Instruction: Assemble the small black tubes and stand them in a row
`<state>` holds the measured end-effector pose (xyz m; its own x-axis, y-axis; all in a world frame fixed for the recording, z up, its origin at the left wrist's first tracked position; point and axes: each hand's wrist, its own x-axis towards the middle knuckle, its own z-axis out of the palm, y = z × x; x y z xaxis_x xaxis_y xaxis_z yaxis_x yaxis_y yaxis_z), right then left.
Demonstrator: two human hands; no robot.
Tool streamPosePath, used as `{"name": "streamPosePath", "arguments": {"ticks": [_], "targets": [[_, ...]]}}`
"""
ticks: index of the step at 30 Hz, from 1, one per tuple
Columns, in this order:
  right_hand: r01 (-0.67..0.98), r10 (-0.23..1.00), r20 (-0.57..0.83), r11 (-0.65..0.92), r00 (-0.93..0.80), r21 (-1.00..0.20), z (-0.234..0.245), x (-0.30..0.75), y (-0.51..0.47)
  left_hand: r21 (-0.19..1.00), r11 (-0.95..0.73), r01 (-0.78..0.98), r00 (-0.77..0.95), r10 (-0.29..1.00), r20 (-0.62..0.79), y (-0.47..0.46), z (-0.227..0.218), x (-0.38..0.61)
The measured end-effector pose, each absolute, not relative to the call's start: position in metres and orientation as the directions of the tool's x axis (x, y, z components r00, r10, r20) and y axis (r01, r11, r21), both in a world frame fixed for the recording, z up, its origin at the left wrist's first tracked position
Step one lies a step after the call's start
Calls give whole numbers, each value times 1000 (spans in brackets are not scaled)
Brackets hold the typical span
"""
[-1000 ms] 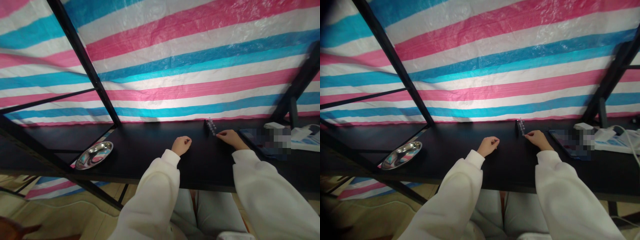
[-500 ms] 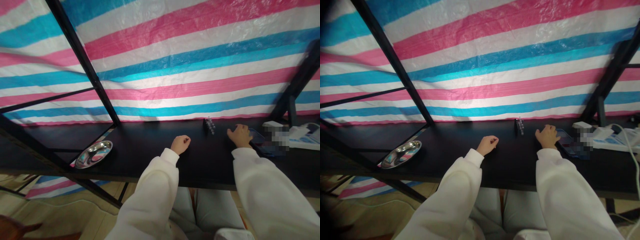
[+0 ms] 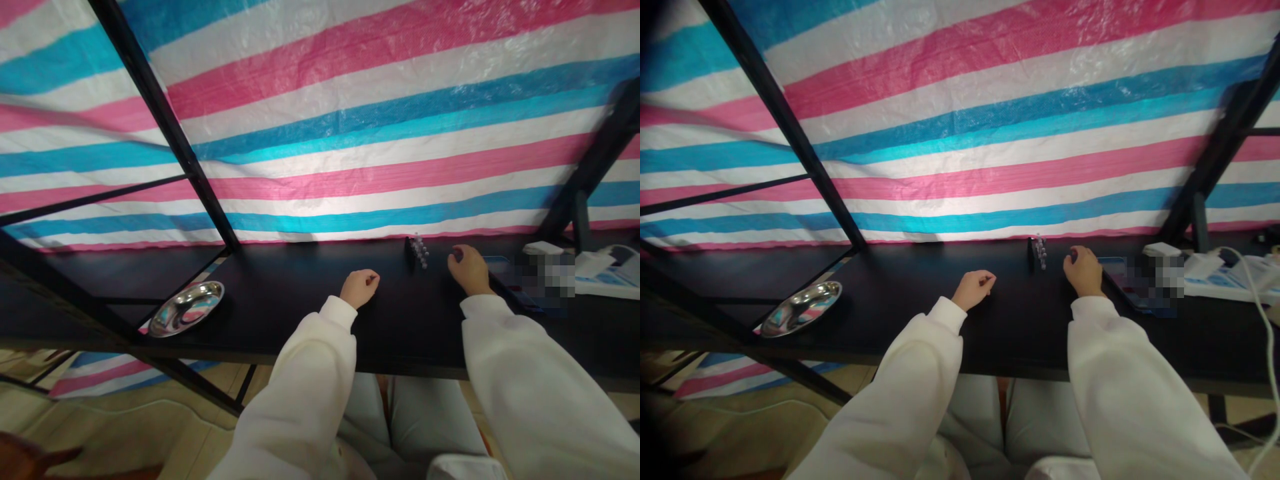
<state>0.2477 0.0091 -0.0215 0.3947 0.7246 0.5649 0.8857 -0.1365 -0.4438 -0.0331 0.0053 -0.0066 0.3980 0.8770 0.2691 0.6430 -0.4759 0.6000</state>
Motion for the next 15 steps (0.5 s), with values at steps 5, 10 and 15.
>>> {"name": "streamPosePath", "arguments": {"ticks": [5, 10, 15], "targets": [[866, 821, 479, -37, 310, -499, -22, 240, 11, 595, -486, 640, 404, 872, 278, 4, -6, -33], [866, 896, 380, -12, 231, -500, -26, 236, 14, 582, -503, 639, 410, 863, 295, 6, -8, -33], [902, 911, 357, -34, 204, -430, -24, 227, 13, 577, -511, 637, 414, 858, 303, 7, -9, -34]]}}
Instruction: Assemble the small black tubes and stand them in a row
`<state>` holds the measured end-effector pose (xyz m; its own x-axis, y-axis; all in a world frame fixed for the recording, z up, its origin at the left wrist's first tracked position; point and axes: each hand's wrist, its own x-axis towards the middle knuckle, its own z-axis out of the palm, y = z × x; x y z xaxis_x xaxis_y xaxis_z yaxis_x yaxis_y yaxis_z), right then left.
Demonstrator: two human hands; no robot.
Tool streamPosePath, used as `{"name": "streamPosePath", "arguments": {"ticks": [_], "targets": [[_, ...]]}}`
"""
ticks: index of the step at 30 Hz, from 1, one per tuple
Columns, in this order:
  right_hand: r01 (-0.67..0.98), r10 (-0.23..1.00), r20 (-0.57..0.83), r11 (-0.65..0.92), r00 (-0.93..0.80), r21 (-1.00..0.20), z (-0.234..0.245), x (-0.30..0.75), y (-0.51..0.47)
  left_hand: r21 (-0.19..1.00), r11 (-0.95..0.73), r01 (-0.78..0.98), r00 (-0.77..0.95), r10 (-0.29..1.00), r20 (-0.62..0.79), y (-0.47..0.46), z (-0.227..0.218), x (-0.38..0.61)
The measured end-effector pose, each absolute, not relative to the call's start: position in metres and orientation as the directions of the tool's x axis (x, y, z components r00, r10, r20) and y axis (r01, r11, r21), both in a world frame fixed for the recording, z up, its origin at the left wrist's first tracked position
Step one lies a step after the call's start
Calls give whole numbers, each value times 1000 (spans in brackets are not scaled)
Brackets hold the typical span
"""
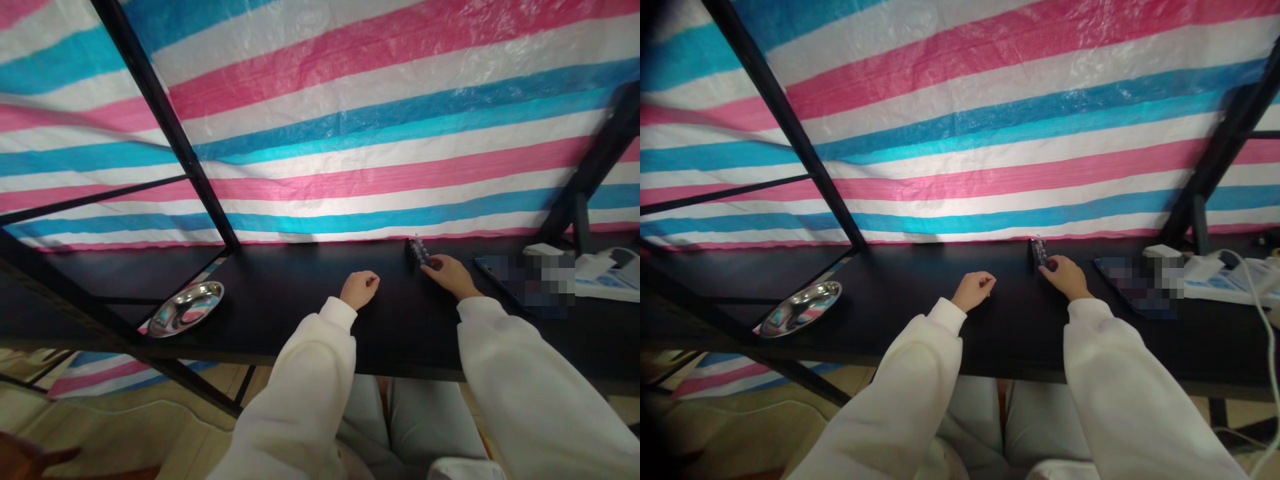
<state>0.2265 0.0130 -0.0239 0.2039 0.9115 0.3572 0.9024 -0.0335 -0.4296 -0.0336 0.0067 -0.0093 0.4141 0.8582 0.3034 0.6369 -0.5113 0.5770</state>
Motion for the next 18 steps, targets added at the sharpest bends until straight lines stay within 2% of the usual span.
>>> {"name": "streamPosePath", "arguments": {"ticks": [12, 15, 18], "targets": [[898, 888, 357, -124, 291, -422, -30, 220, 19, 608, -492, 624, 400, 869, 293, 4, -5, -34], [900, 887, 361, -122, 288, -417, -29, 219, 19, 653, -472, 592, 389, 877, 282, 5, -3, -32], [901, 884, 375, -105, 278, -421, -28, 219, 19, 723, -408, 557, 389, 898, 208, 7, -1, -25]]}}
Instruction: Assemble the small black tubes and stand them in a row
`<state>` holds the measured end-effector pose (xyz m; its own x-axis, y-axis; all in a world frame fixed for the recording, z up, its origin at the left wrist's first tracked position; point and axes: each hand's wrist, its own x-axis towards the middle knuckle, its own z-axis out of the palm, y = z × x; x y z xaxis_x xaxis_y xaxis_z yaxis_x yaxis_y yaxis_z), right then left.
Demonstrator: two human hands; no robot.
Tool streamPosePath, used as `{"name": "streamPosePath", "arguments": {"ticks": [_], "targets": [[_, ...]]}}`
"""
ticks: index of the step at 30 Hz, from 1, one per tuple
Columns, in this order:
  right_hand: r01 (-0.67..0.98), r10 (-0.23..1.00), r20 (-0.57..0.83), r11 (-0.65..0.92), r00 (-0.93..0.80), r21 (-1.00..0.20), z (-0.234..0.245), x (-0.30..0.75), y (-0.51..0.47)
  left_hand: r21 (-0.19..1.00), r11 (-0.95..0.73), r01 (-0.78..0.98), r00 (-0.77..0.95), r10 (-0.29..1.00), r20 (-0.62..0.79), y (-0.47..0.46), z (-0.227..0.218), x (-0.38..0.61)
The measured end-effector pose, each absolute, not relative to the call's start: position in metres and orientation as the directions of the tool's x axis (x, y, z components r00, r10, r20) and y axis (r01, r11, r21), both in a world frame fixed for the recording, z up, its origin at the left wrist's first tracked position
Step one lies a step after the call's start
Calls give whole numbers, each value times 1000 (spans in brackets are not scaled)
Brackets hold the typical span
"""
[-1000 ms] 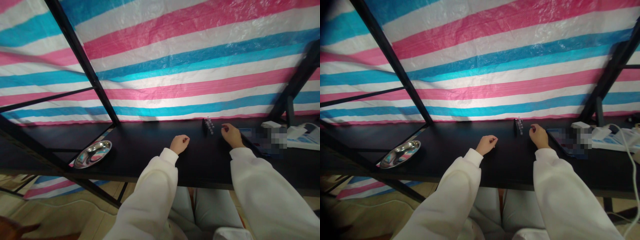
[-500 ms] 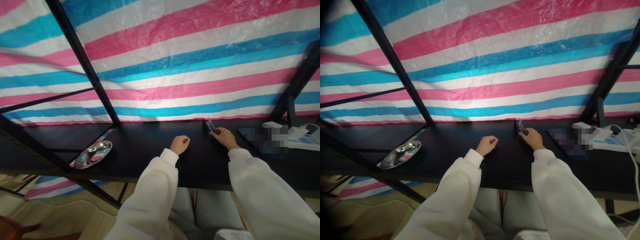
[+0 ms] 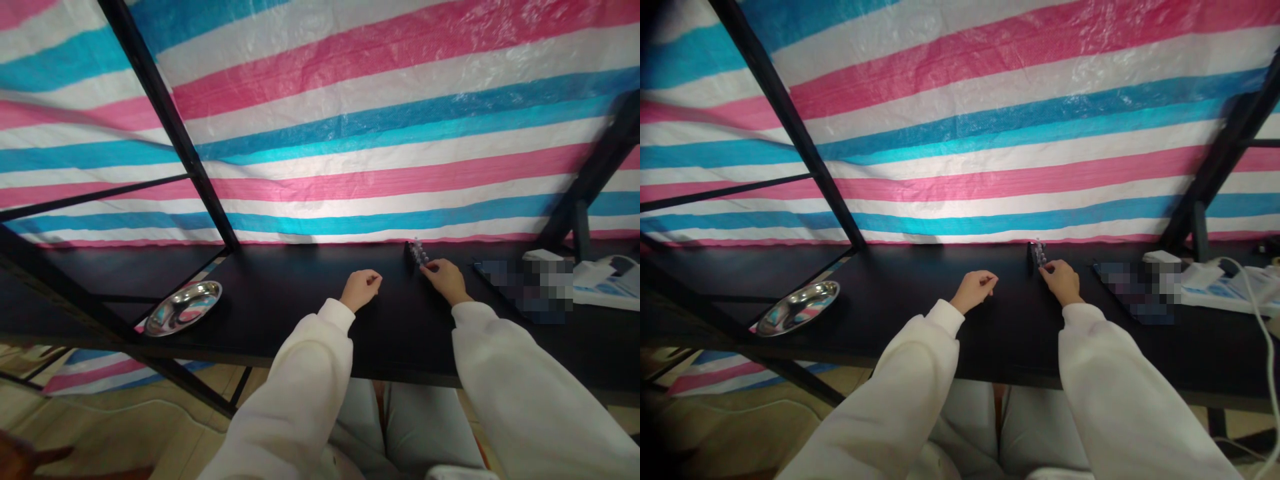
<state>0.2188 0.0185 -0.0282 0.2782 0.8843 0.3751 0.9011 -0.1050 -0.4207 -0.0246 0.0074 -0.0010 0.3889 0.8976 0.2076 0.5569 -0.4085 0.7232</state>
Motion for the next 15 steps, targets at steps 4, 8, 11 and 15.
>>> {"name": "streamPosePath", "arguments": {"ticks": [4, 8, 11, 15], "targets": [[869, 868, 369, -129, 332, -479, -25, 221, 15, 761, -373, 531, 439, 889, 129, 15, 2, -1], [842, 849, 360, -168, 387, -512, -22, 224, 11, 687, -389, 614, 393, 905, 162, 24, 3, 32], [843, 842, 382, -146, 381, -518, -20, 224, 9, 626, -330, 706, 288, 942, 172, 27, 2, 54], [838, 825, 415, -123, 384, -531, -18, 222, 9, 582, -269, 767, 221, 963, 154, 28, 1, 73]]}}
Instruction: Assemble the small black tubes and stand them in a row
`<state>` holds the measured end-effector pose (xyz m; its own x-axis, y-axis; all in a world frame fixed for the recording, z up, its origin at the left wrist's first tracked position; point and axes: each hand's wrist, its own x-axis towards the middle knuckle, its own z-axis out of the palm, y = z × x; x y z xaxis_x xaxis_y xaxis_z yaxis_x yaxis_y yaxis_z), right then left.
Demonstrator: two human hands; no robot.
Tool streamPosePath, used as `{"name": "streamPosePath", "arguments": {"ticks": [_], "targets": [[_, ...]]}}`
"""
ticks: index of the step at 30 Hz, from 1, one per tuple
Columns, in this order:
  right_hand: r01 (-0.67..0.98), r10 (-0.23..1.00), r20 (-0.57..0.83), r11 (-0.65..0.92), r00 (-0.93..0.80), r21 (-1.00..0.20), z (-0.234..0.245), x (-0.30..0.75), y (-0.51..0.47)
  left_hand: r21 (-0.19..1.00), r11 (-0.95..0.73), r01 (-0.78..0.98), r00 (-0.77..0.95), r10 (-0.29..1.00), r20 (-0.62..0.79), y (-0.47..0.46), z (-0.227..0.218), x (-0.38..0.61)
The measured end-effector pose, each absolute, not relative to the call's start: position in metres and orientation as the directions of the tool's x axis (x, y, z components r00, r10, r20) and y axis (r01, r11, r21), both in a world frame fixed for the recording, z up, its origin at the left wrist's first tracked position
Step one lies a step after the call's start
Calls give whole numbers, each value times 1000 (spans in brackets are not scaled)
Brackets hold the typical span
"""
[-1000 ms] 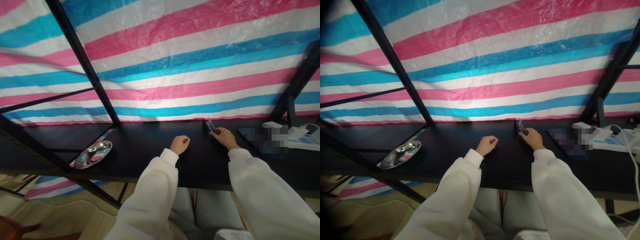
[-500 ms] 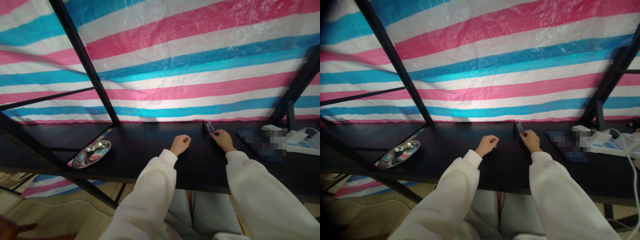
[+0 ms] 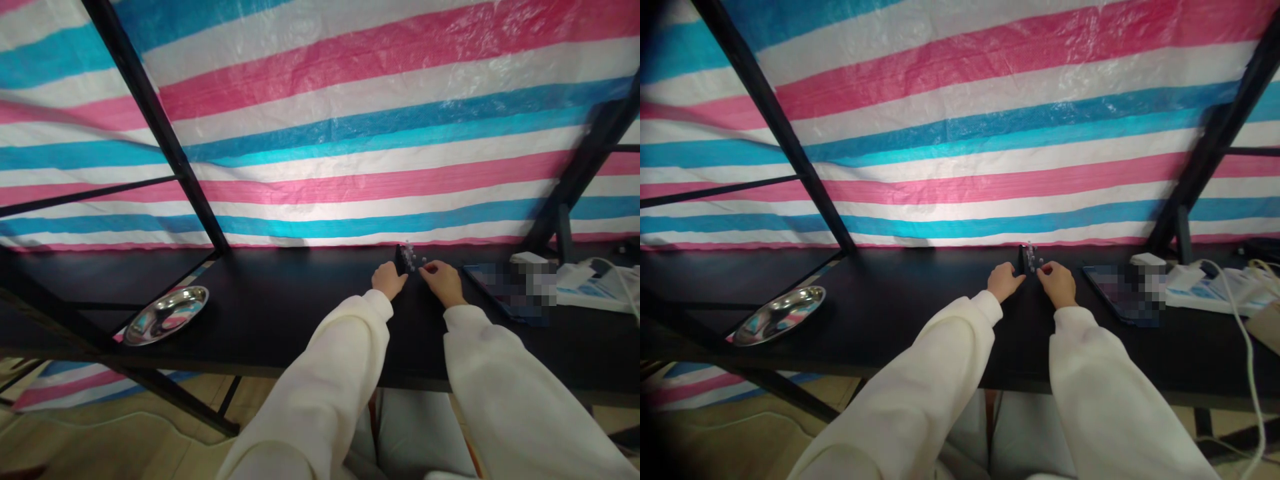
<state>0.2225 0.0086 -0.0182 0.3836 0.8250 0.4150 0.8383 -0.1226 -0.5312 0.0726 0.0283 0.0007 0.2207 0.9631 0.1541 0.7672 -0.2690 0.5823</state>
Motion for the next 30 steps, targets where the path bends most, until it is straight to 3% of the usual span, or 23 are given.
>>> {"name": "streamPosePath", "arguments": {"ticks": [10, 14, 17, 21, 25, 30], "targets": [[859, 814, 459, -92, 356, -504, -20, 221, 9, 575, -249, 780, 190, 968, 161, 33, 1, 91], [862, 831, 434, -102, 348, -496, -17, 219, 8, 644, -228, 730, 151, 973, 174, 36, 0, 86], [879, 869, 437, 4, 233, -476, -14, 217, 6, 793, -165, 586, 104, 986, 128, 36, -3, 78], [863, 899, 438, 226, -6, -452, -14, 215, 7, 979, 38, 200, 64, 997, -52, 28, -2, 67], [837, 901, 421, 311, -108, -451, -15, 214, 7, 985, 155, -71, 67, 986, -150, 17, 4, 59], [817, 902, 406, 343, -149, -463, -15, 213, 5, 977, 155, -146, 72, 987, -146, 14, 4, 58]]}}
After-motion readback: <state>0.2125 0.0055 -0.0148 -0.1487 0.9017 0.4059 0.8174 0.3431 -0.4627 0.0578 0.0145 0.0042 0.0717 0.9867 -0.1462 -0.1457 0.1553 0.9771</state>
